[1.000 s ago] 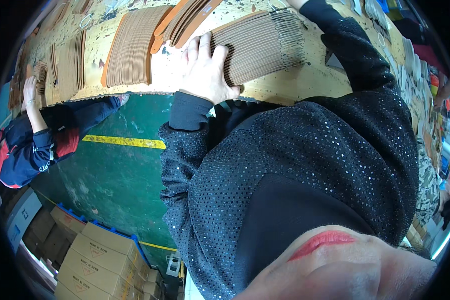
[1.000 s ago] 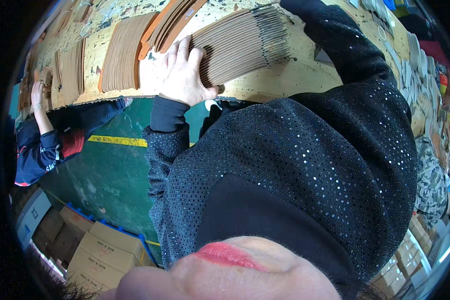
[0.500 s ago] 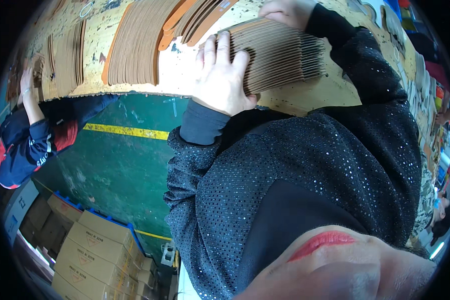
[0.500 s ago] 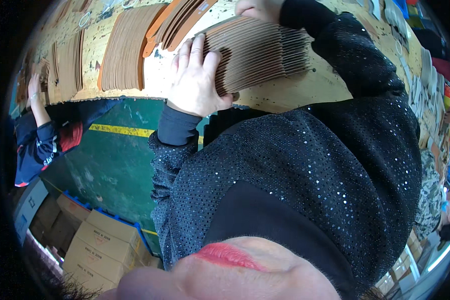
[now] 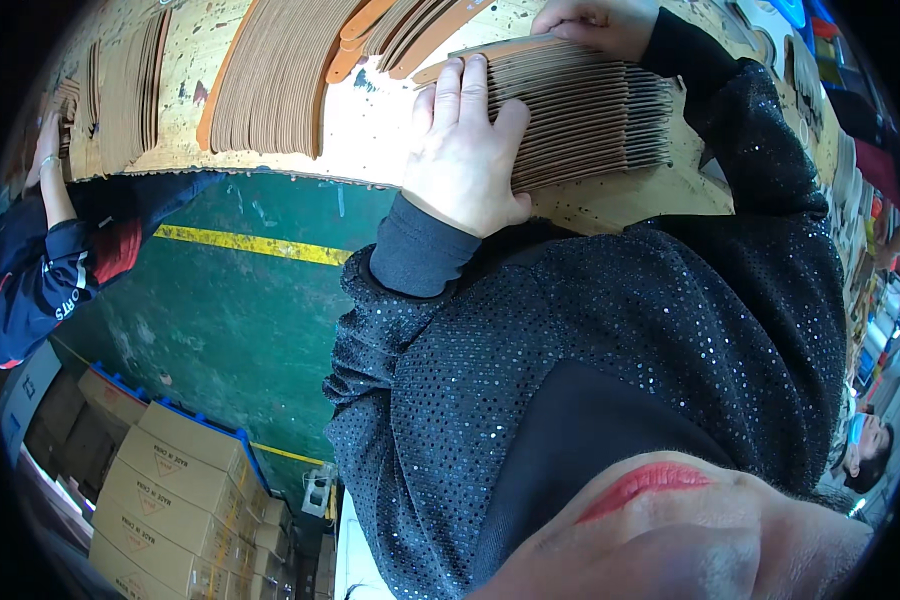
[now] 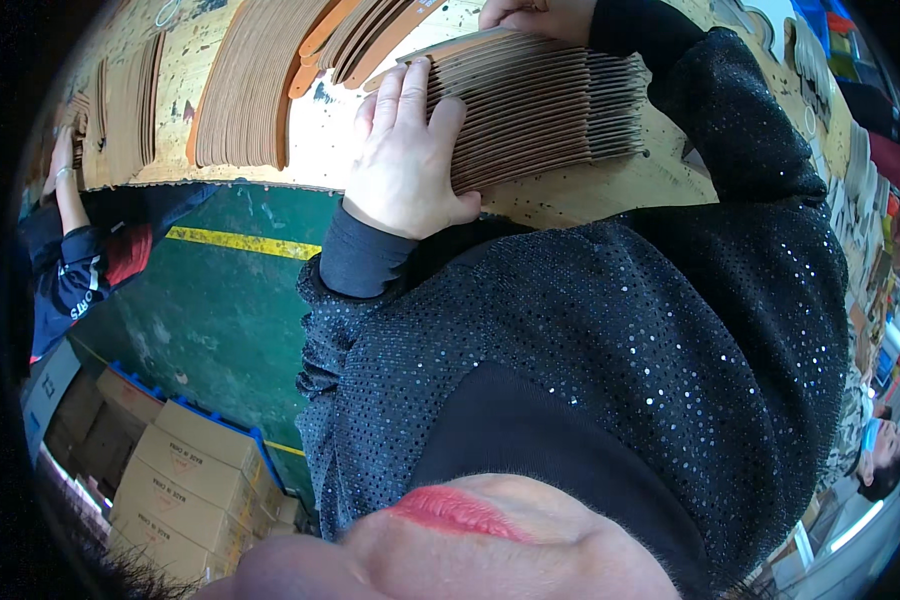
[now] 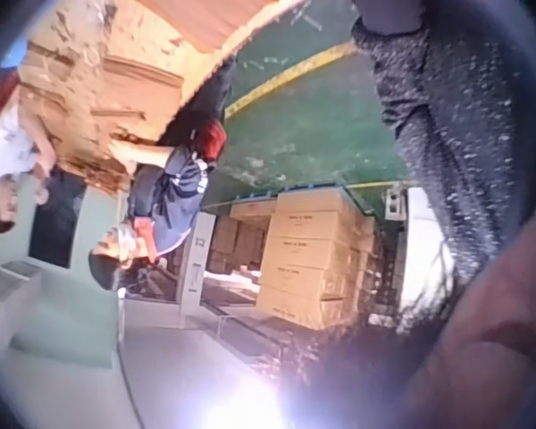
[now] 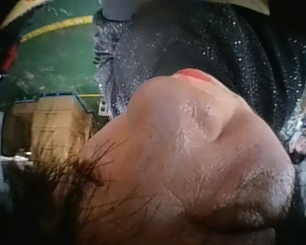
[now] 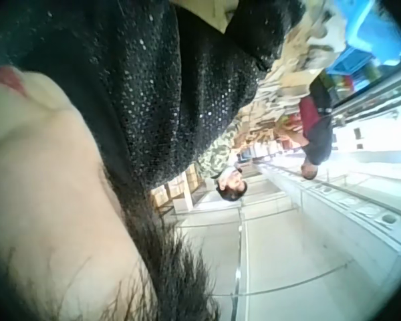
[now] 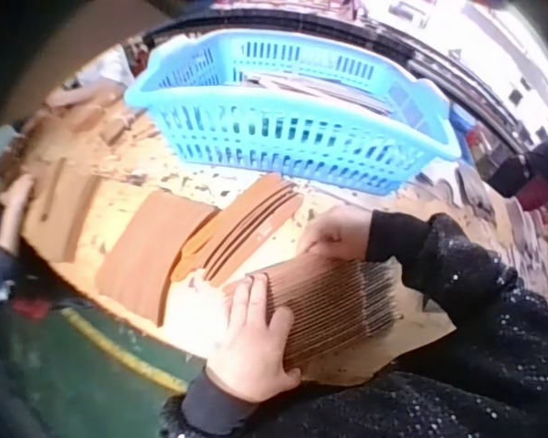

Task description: The person aligns and arranges stacks of curved strips on the table by hand.

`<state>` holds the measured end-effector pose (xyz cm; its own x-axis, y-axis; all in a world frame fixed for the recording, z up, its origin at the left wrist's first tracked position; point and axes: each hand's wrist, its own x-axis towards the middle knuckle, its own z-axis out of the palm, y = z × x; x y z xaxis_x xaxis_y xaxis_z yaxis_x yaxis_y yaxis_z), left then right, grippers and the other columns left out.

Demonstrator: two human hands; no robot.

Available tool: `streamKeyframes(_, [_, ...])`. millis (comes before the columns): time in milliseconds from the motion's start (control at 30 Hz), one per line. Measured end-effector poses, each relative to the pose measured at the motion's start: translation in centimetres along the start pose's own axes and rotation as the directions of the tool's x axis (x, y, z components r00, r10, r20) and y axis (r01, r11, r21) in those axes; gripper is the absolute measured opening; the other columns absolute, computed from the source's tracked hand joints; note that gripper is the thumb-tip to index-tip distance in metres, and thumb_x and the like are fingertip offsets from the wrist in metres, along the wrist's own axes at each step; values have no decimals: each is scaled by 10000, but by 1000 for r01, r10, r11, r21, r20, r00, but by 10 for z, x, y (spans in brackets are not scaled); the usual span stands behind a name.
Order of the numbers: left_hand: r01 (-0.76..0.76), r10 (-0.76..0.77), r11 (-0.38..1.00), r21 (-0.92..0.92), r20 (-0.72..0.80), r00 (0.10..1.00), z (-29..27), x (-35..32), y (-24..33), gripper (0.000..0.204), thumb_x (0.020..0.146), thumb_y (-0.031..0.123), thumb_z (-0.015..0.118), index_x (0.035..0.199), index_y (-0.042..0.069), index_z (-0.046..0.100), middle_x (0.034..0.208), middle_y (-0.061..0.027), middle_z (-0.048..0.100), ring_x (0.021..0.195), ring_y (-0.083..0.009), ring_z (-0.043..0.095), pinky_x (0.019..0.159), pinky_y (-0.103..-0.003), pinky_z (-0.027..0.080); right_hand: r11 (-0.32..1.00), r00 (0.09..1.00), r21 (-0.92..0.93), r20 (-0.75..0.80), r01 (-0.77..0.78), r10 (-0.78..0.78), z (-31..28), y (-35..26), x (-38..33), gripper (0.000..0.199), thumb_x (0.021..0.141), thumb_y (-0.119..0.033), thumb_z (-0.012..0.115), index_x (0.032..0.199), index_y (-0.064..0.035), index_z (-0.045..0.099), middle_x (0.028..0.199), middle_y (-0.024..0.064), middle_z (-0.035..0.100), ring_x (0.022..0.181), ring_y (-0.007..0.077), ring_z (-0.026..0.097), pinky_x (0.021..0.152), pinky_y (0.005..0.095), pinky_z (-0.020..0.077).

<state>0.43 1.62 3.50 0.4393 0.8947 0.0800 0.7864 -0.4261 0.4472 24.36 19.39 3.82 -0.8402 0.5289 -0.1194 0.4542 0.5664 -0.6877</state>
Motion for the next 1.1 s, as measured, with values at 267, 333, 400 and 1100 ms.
streamKeyframes(267, [14, -14, 1000, 5, 15, 1000, -3, 1, 1, 744, 573, 327, 880, 1222, 87, 607, 1517, -319, 389, 1450, -479, 338, 1166, -575, 305, 998, 993, -19, -103, 53, -55, 6, 17, -1, 158, 928, -122, 696, 1066, -87, 764, 985, 122, 751, 883, 271, 716, 796, 366, 567])
streamKeyframes(333, [11, -11, 1000, -2, -14, 1000, -2, 2, 1, 711, 571, 305, 887, 1193, 94, 616, 1492, -317, 416, 1434, -480, 362, 1155, -571, 324, 987, 984, -122, -130, 107, -123, 7, 14, 3, 159, 935, -124, 689, 1070, -84, 762, 983, 120, 751, 880, 273, 716, 793, 365, 568])
streamKeyframes(400, [5, -5, 1000, -8, -45, 999, -2, 3, 1, 678, 569, 282, 894, 1163, 101, 625, 1467, -314, 443, 1419, -481, 386, 1143, -567, 343, 978, 984, -142, -72, 151, -163, 9, 5, 3, 167, 944, -131, 681, 1085, -87, 759, 978, 117, 750, 881, 276, 714, 798, 367, 567])
streamKeyframes(1100, [33, -34, 999, 15, 27, 999, -1, 7, -4, 774, 563, 337, 877, 1239, 91, 592, 1509, -302, 377, 1441, -491, 317, 1168, -614, 297, 998, 980, -24, 191, 66, -60, 1, 6, 28, 241, 935, -162, 642, 1147, -79, 722, 1102, 114, 726, 1004, 252, 687, 882, 370, 544])
